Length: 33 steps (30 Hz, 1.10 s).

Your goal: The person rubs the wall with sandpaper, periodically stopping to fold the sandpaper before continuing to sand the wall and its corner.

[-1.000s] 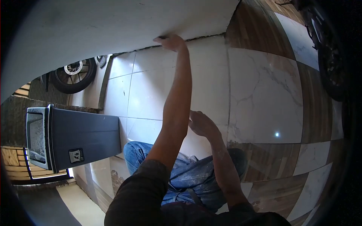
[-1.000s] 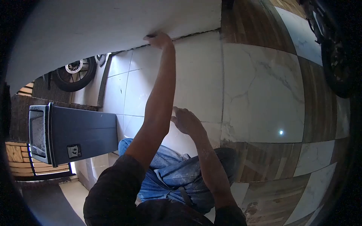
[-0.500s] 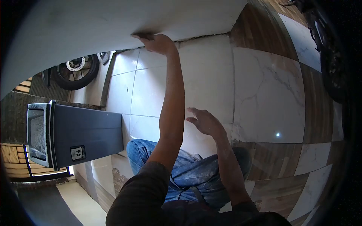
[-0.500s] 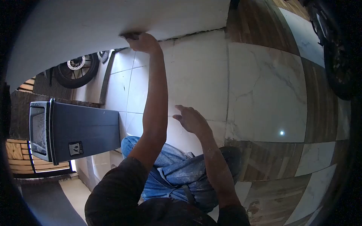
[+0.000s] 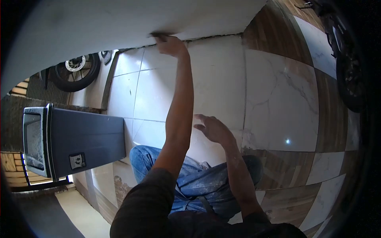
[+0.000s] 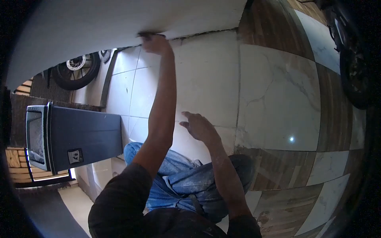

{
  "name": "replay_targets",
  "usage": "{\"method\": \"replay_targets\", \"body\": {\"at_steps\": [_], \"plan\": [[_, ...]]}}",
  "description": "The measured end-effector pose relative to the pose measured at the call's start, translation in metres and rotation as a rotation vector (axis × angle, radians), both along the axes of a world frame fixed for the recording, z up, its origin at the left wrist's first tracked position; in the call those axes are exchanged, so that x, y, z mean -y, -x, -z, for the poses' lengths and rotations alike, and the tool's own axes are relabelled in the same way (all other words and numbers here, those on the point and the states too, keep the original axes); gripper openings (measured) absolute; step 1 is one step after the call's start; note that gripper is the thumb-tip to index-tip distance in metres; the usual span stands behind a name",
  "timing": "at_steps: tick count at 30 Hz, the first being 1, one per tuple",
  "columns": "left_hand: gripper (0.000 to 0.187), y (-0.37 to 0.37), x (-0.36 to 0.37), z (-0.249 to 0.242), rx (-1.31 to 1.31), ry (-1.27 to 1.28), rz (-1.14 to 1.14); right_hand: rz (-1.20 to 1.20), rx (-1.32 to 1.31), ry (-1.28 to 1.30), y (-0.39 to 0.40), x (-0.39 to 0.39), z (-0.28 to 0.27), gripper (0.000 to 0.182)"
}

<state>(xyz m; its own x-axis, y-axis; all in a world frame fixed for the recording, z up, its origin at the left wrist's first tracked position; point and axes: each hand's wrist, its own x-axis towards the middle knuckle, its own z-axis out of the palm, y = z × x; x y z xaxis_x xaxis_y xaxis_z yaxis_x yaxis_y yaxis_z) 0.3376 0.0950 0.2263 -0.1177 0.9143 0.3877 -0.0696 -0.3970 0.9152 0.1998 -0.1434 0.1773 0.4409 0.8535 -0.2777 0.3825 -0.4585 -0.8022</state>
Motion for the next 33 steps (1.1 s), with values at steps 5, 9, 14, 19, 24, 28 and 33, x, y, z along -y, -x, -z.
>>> {"method": "replay_targets", "body": {"at_steps": [5, 9, 14, 19, 24, 28, 33], "plan": [[0.057, -0.007, 0.009, 0.011, -0.06, -0.271, -0.186, 0.014, -0.06, 0.073, 0.002, -0.001, -0.004, 0.042], [0.052, -0.001, -0.01, 0.006, 0.013, -0.032, 0.04, -0.001, -0.017, 0.055, 0.002, -0.001, 0.003, 0.042], [0.049, 0.015, -0.017, -0.008, 0.122, -0.249, -0.055, 0.024, -0.084, 0.095, -0.002, 0.001, -0.008, 0.043], [0.058, 0.016, -0.035, -0.018, -0.063, 0.003, -0.065, -0.017, -0.046, 0.091, 0.002, -0.001, -0.003, 0.043], [0.058, 0.041, -0.033, -0.015, 0.04, -0.407, -0.16, -0.012, -0.07, 0.129, 0.002, 0.0, -0.004, 0.044], [0.053, 0.03, -0.048, -0.003, -0.206, -0.039, -0.023, -0.038, -0.029, 0.081, 0.004, -0.005, 0.007, 0.044], [0.053, 0.03, -0.062, -0.013, 0.224, -0.311, -0.064, -0.033, -0.064, 0.13, 0.003, -0.003, 0.003, 0.044]]}}
